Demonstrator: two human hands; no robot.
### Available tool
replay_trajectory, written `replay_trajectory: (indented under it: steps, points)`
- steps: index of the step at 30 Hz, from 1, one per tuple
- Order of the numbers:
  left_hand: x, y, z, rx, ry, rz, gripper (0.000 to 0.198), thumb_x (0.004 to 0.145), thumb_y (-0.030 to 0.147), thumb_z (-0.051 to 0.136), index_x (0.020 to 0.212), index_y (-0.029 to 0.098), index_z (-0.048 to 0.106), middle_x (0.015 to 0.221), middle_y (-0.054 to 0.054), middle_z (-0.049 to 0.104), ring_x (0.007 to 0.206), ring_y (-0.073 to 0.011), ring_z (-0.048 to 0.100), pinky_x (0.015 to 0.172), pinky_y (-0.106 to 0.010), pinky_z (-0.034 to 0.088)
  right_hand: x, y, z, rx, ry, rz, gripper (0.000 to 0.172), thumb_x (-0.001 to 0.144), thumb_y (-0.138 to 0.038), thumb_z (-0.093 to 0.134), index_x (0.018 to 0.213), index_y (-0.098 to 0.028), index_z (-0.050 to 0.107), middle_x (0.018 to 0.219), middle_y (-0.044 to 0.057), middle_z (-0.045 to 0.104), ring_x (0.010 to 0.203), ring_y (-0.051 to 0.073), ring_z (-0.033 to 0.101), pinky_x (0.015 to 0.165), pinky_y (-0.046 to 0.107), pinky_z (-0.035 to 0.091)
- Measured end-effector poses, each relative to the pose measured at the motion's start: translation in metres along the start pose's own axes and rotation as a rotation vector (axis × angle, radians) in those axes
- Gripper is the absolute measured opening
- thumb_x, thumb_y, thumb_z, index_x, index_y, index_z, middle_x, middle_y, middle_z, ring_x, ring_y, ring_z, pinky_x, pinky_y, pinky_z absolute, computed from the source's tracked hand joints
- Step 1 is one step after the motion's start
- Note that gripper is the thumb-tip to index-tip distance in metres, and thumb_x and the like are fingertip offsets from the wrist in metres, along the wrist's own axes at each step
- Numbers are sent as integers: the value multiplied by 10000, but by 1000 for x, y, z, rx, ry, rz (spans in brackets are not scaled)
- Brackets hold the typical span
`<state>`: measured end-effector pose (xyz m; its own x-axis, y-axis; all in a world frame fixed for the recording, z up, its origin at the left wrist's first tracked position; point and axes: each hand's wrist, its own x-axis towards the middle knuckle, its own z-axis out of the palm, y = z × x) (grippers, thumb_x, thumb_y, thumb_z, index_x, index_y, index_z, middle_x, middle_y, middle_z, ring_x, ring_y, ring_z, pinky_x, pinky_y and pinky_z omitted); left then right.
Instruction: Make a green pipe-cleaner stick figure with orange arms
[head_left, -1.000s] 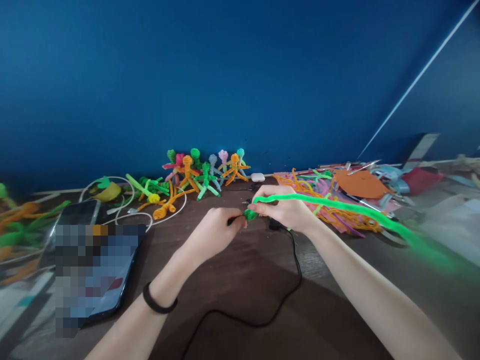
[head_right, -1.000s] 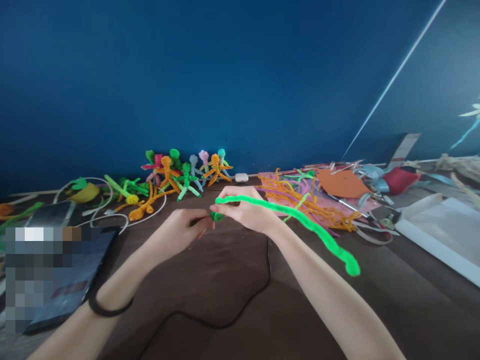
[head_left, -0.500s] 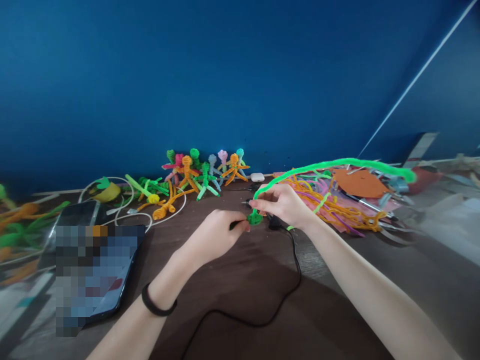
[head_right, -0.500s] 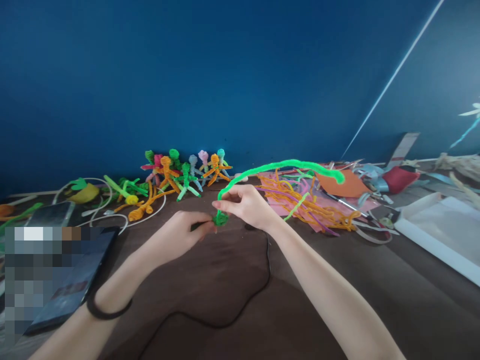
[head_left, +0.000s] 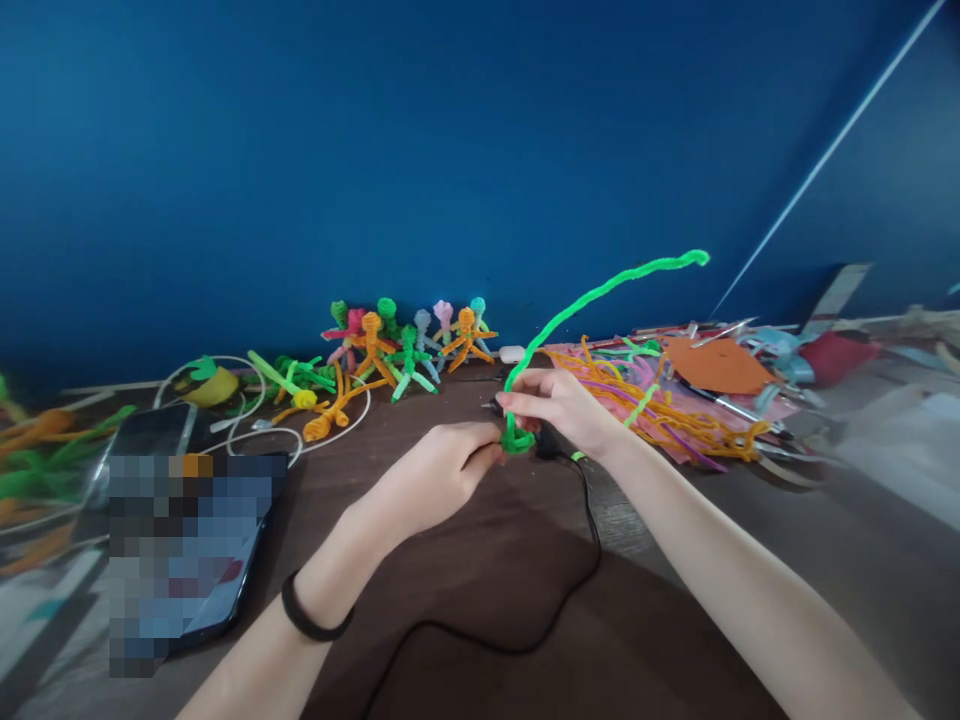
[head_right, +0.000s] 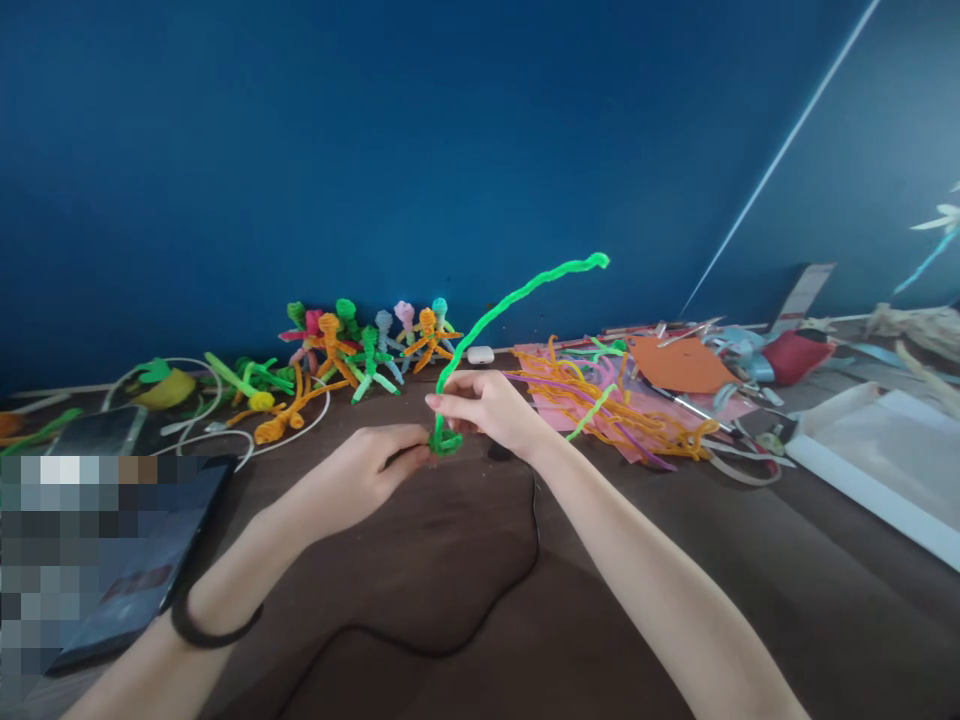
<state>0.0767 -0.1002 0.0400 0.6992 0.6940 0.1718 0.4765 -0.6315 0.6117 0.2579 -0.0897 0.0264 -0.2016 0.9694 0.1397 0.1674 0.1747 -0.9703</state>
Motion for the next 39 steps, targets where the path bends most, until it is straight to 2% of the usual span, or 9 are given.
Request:
replay_trajectory:
  steps: [7, 12, 22, 27, 30, 34, 36, 39]
  points:
    - [0, -1, 2, 3, 45, 40, 144, 807, 323, 506, 798, 205, 588, 719, 11, 623, 633, -132, 536, 603, -216, 357, 1, 0, 1, 225, -20, 104, 267, 671, -369, 673, 650, -145, 530, 558, -31, 558, 462, 54, 485, 455, 192, 356]
    - [0, -2, 2, 65, 142, 54, 157, 810, 321, 500, 748, 194, 567, 692, 12, 602, 615, -121, 513, 610, -210, 352, -1, -3, 4, 359, -33, 171, 279, 641, -347, 697, 667, -144, 509, 542, -34, 558, 468, 70, 522, 446, 191, 374]
    - [0, -1, 4, 23, 197, 77, 196, 856, 318, 428, 878, 200, 584, 826, -6, 642, 723, -128, 561, 663, -205, 385, -1, -4, 9, 354, -71, 231, 308, 626, -393, 692, 666, -135, 528, 481, -41, 506, 415, 65, 462, 402, 190, 354]
    - [0, 1, 2, 73, 234, 75, 181, 855, 313, 427, 821, 198, 562, 745, 1, 632, 649, -126, 553, 604, -211, 387, -1, -2, 10, 336, -89, 207, 307, 630, -405, 681, 644, -140, 524, 474, -44, 485, 406, 60, 438, 404, 190, 328]
    - [-1, 2, 2, 78, 278, 66, 145, 853, 303, 431, 861, 208, 540, 723, 5, 628, 620, -122, 546, 579, -210, 379, -1, -2, 10, 342, -103, 203, 317, 633, -417, 666, 612, -144, 506, 462, -44, 474, 399, 58, 426, 405, 193, 314]
    - [-1, 2, 3, -1, 338, 40, 163, 838, 303, 462, 968, 220, 515, 679, 18, 621, 602, -122, 547, 565, -207, 370, -2, -3, 11, 337, -92, 190, 311, 644, -408, 637, 572, -145, 485, 441, -44, 462, 386, 57, 418, 392, 191, 286]
    - [-1, 2, 3, -40, 371, 37, 152, 824, 286, 485, 947, 224, 550, 680, 17, 616, 588, -115, 532, 556, -203, 357, -2, -2, 12, 359, -96, 181, 301, 635, -391, 639, 562, -147, 478, 428, -45, 463, 378, 56, 414, 385, 189, 278]
    - [0, 1, 3, -155, 450, -13, 138, 807, 296, 509, 873, 213, 598, 595, 27, 555, 480, -91, 433, 489, -203, 311, -1, 0, 13, 376, -110, 197, 306, 635, -377, 649, 546, -149, 465, 411, -42, 475, 363, 55, 405, 373, 188, 271]
